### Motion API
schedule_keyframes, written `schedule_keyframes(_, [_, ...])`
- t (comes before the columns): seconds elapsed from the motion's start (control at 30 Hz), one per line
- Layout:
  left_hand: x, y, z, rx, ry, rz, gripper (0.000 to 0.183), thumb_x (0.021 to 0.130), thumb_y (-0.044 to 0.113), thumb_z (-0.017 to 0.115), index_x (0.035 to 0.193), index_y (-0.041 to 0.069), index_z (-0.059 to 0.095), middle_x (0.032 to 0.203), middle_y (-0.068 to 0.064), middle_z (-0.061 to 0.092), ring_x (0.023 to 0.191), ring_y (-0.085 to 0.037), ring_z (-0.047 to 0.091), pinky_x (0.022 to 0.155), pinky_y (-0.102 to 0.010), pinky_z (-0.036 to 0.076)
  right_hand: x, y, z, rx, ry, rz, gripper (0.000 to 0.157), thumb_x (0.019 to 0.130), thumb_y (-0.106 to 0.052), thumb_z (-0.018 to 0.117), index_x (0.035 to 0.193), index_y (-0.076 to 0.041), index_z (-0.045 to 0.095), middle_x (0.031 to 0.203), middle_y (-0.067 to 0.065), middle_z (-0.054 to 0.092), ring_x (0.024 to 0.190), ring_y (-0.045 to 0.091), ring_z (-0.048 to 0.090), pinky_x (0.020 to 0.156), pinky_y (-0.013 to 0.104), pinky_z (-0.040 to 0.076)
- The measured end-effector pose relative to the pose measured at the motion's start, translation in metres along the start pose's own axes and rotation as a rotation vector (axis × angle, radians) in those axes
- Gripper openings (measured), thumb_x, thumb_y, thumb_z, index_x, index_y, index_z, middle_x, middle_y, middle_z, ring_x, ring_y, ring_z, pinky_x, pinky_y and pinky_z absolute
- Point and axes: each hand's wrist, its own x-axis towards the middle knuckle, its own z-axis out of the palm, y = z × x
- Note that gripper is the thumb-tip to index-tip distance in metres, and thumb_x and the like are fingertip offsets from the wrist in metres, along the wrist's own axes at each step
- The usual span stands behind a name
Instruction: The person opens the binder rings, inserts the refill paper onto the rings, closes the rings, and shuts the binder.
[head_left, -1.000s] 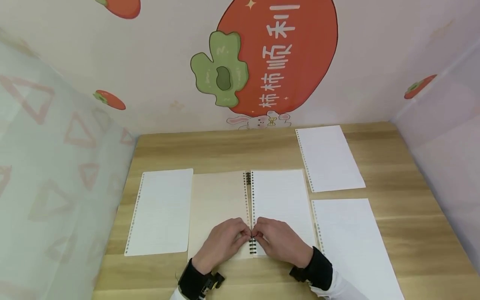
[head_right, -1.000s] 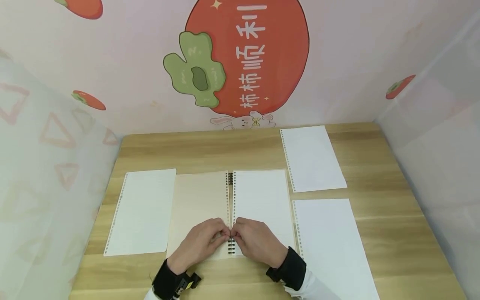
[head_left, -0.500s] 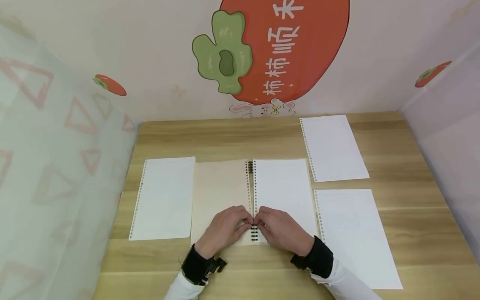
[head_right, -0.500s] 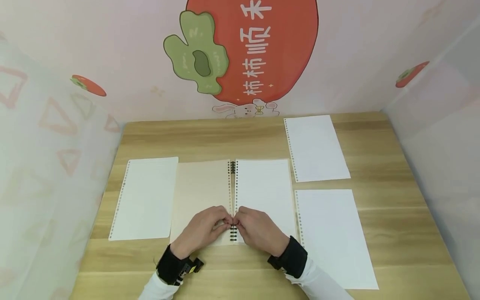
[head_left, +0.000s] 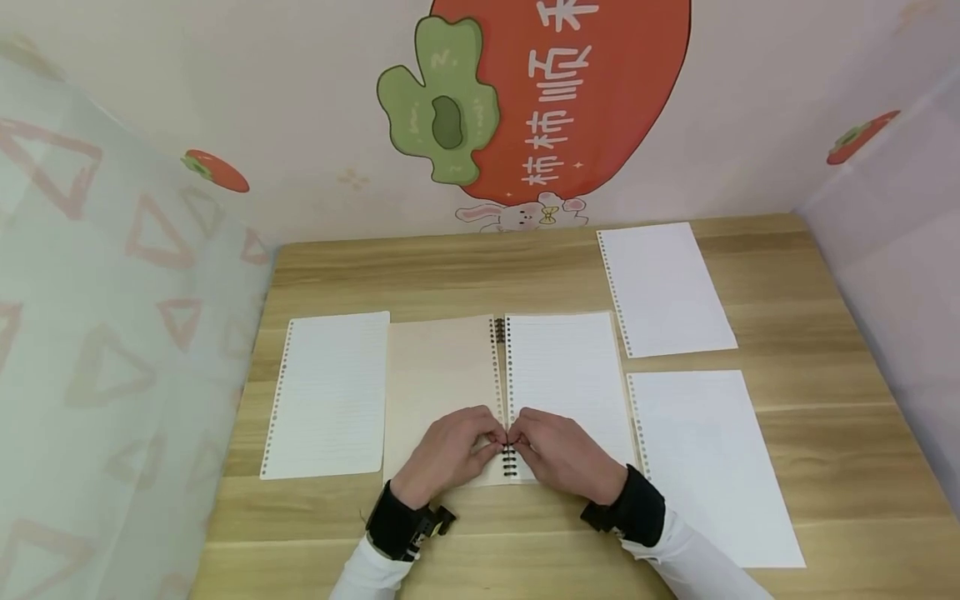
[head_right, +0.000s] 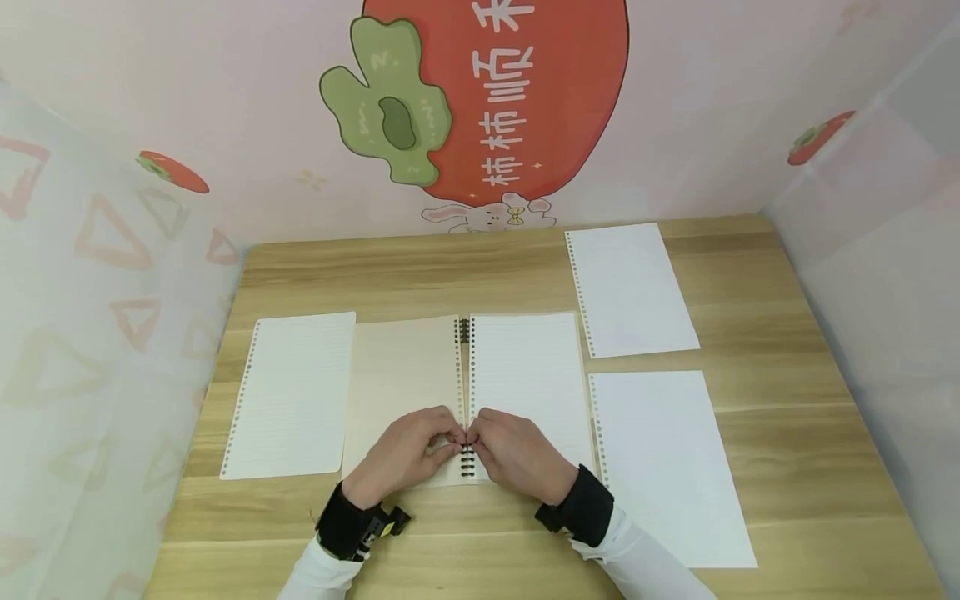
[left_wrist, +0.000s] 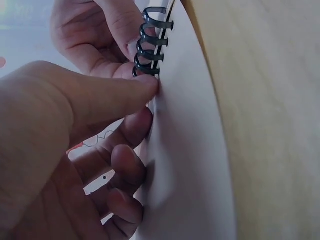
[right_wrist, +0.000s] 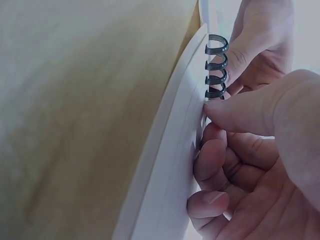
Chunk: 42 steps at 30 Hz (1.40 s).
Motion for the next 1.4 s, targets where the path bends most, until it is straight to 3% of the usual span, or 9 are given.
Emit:
schedule_keyframes(0.63, [0.0065,0.0005,-0.0087,0.016,0.002,-0.021,0.005,0.093,0.024,0.075,0.095,0.024,0.08,0.095,0.016,0.068,0.087,-0.001,0.062,0.077,-0.026,0.053,0.006,0.0027,-0.0081,0.037,0.044,-0.013,0.008,0.096,-0.013,0.07,0.096,-0.02,0.074,0.092,-0.012,0.066,0.076,0.0,0.057,0.069,0.023,0.052])
schedule_keyframes(0.87, [0.0061,-0.0008,-0.0095,-0.007,-0.005,-0.02,0.006,0.093,0.024,0.075,0.094,0.024,0.081,0.096,0.017,0.069,0.085,-0.001,0.061,0.077,-0.026,0.053,0.0058,0.0042,-0.0076,0.05,0.071,-0.044,0.008,0.094,-0.013,0.073,0.096,-0.02,0.077,0.093,-0.012,0.068,0.084,0.001,0.062,0.075,0.025,0.054])
schedule_keyframes(1.4, [-0.002,0.0029,-0.0012,0.008,-0.003,-0.008,0.006,0.093,0.026,0.075,0.095,0.024,0.08,0.097,0.017,0.069,0.089,-0.002,0.063,0.078,-0.025,0.054,-0.0008,0.0031,-0.0067,0.117,-0.014,0.001,0.009,0.095,-0.015,0.072,0.1,-0.02,0.078,0.095,-0.012,0.067,0.082,-0.001,0.059,0.073,0.022,0.052])
